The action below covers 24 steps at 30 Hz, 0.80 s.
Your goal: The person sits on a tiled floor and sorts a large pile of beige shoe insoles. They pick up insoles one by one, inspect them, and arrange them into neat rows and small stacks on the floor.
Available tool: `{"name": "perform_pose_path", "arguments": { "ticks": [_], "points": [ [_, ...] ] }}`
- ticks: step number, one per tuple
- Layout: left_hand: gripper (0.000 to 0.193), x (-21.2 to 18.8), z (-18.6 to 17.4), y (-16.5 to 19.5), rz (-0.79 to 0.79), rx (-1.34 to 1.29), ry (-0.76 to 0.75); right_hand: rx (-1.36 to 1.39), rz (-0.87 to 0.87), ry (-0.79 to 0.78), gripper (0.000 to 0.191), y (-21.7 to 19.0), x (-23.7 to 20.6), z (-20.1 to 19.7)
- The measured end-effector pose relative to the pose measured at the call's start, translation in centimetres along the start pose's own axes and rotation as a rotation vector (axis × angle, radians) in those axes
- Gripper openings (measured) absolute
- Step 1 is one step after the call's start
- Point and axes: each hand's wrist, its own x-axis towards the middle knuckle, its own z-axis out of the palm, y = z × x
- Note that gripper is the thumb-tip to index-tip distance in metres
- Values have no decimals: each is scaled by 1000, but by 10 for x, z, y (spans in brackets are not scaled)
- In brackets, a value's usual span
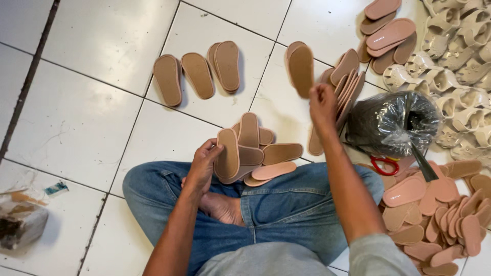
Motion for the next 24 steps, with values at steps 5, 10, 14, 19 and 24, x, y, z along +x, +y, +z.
{"name": "perform_pose_path", "arguments": {
  "ticks": [5, 10, 14, 19, 24],
  "points": [
    [28, -1, 2, 3, -63, 3, 53, 154, 156, 137, 14, 3, 54, 1],
    [26, 2, 5, 3, -109, 53, 56, 29, 15, 226, 12, 5, 68, -11],
    [26, 3, 8, 5, -117, 68, 57, 93, 157, 268, 14, 5, 83, 5],
    [29, 3, 8, 6, -129, 47, 83, 231, 293, 138, 14, 20, 76, 46],
    [27, 12, -1, -5, -87, 70, 98, 329, 242, 102, 20, 27, 70, 53]
  ]
}}
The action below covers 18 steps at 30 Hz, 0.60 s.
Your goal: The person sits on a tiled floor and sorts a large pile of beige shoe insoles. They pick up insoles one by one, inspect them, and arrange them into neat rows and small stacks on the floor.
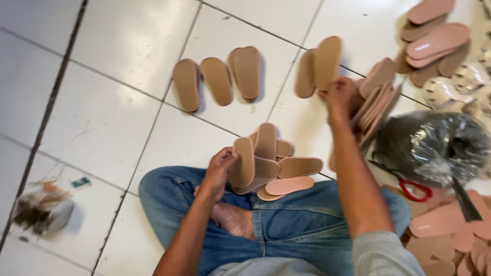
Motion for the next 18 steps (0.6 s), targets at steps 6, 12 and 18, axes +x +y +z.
{"name": "perform_pose_path", "arguments": {
  "ticks": [6, 12, 18],
  "points": [
    [37, 15, -33, -3, 248, -176, 54, -827, -915, 213, 25, -36, -29, -3],
    [33, 71, -88, 82, 324, 202, 577, -260, -396, -592, 20, -17, -111, 164],
    [42, 110, -91, 126, 255, 329, 672, -307, -226, -430, 34, -19, -160, 286]
  ]
}}
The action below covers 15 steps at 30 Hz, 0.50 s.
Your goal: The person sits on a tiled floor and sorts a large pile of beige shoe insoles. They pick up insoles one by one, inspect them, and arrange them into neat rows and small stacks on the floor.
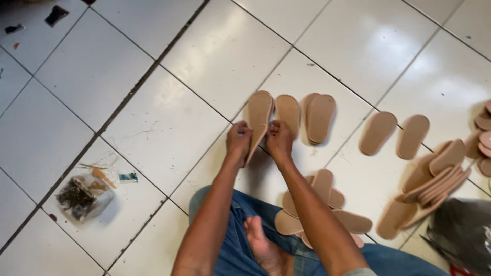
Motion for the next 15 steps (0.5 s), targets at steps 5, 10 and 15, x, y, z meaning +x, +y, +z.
{"name": "perform_pose_path", "arguments": {
  "ticks": [5, 10, 15],
  "points": [
    [31, 11, -20, -10, -121, -264, -136, 348, 248, -262, 32, -9, -11, 28],
    [25, 24, -60, -25, -139, -156, -19, -208, -128, -153, 34, -3, -26, 36],
    [23, 24, -66, -28, -109, 46, 176, -638, -359, 197, 63, 13, -25, -12]
  ]
}}
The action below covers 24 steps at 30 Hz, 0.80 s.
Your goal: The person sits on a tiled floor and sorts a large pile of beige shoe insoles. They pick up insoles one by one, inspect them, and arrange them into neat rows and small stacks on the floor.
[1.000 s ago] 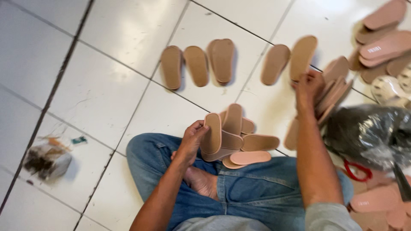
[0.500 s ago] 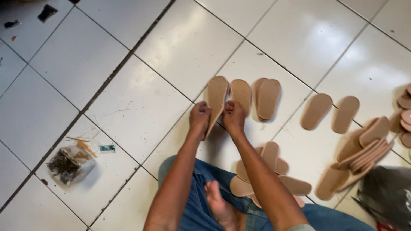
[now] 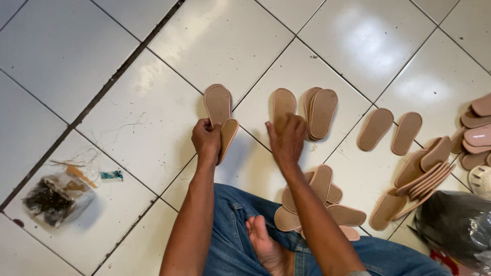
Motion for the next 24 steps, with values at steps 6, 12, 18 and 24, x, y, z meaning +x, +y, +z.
{"name": "perform_pose_path", "arguments": {
  "ticks": [6, 12, 18, 24],
  "points": [
    [28, 8, -8, -7, 22, -23, 33, 137, 56, -208, 73, -10, 5, 23],
    [43, 17, -9, -20, 156, 48, 61, 202, 26, -285, 64, -55, -1, 53],
    [50, 14, -7, -28, 214, 64, 55, 183, -43, -154, 58, -15, -5, 23],
    [39, -1, -21, -19, 131, -143, 165, -11, 158, 69, 87, 75, 10, -45]
  ]
}}
